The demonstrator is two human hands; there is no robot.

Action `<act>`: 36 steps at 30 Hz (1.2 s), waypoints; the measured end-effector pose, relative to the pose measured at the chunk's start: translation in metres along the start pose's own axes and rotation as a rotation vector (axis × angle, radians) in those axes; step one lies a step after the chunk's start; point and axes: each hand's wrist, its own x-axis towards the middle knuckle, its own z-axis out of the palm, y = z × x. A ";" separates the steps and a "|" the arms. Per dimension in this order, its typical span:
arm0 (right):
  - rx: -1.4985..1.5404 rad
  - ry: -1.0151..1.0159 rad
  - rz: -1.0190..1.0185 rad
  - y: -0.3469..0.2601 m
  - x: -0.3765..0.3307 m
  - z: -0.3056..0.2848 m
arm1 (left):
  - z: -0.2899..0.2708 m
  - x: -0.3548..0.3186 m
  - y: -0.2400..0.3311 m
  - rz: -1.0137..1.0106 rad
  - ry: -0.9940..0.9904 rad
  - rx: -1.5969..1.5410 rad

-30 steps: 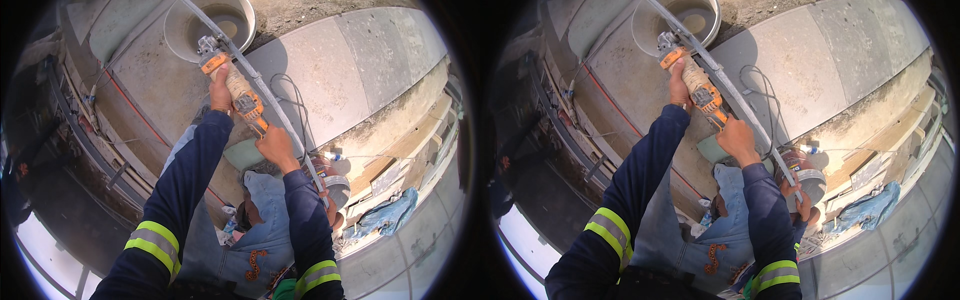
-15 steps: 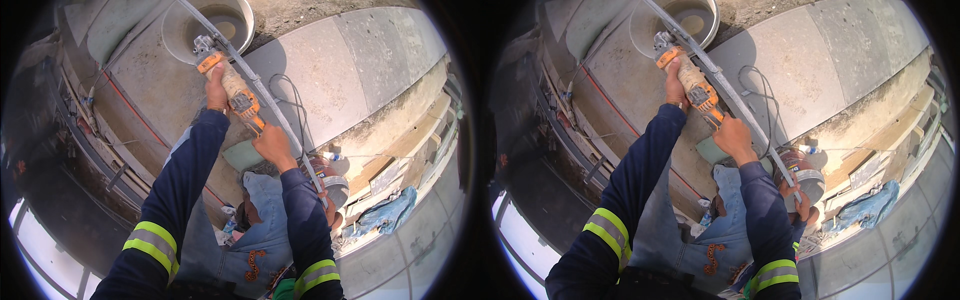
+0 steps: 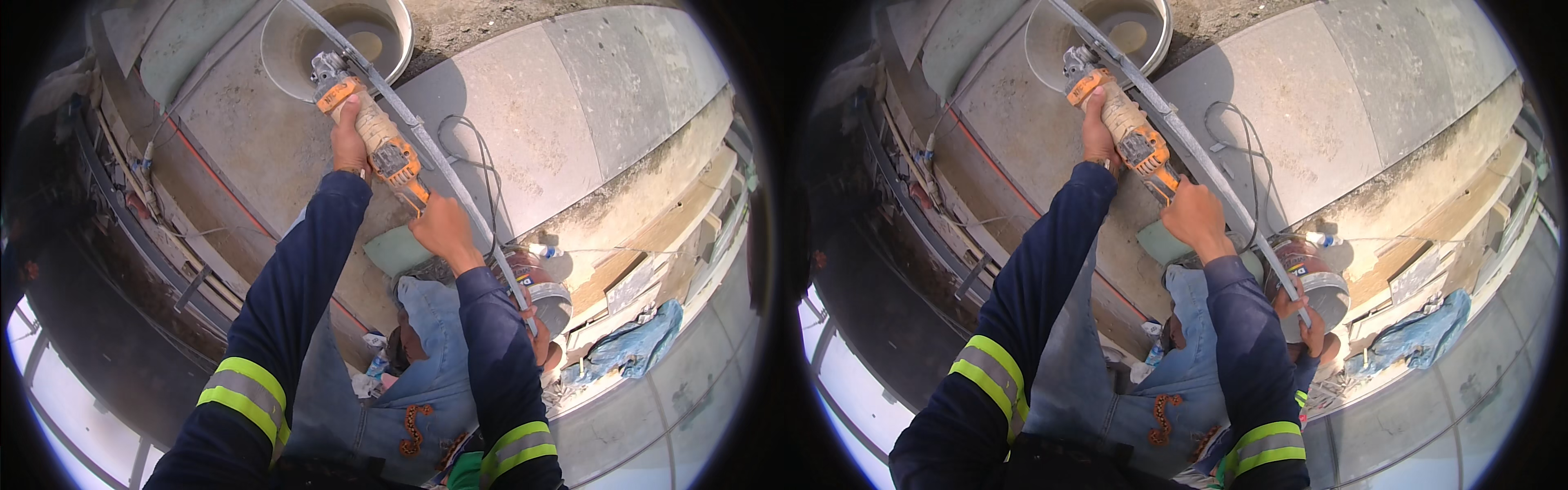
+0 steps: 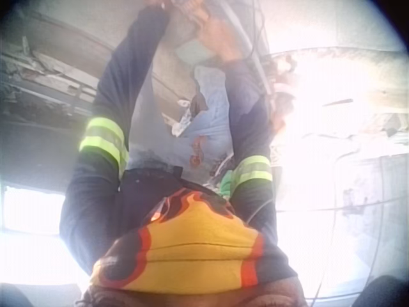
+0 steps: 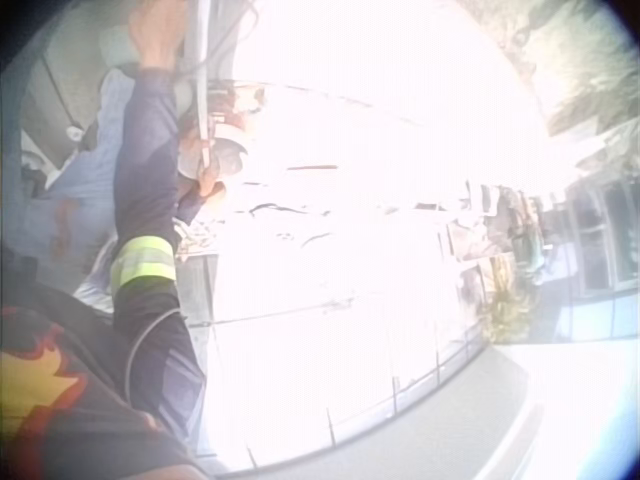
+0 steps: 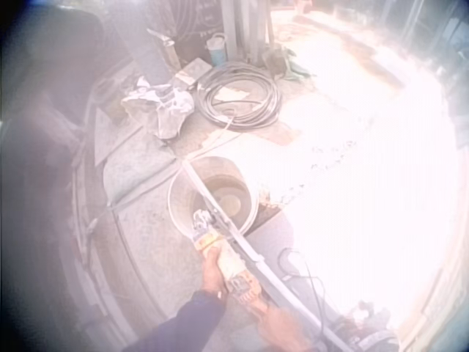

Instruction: The person uses an angle grinder to cut a long metal rod placed over a bucket. A coworker assists by holding the rod steady. The person completes the cut and hands the rod to the coworker.

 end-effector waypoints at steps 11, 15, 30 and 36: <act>0.007 -0.015 0.023 0.001 -0.008 -0.002 | -0.001 -0.006 -0.005 0.012 0.008 -0.023; 0.001 -0.019 0.037 0.004 -0.012 -0.002 | 0.002 -0.012 -0.008 0.017 0.016 -0.022; -0.026 -0.075 0.051 0.009 -0.020 -0.007 | 0.000 -0.021 -0.015 0.021 0.001 -0.002; -0.039 -0.070 0.042 0.009 -0.024 -0.008 | -0.003 -0.020 -0.019 0.038 0.013 0.037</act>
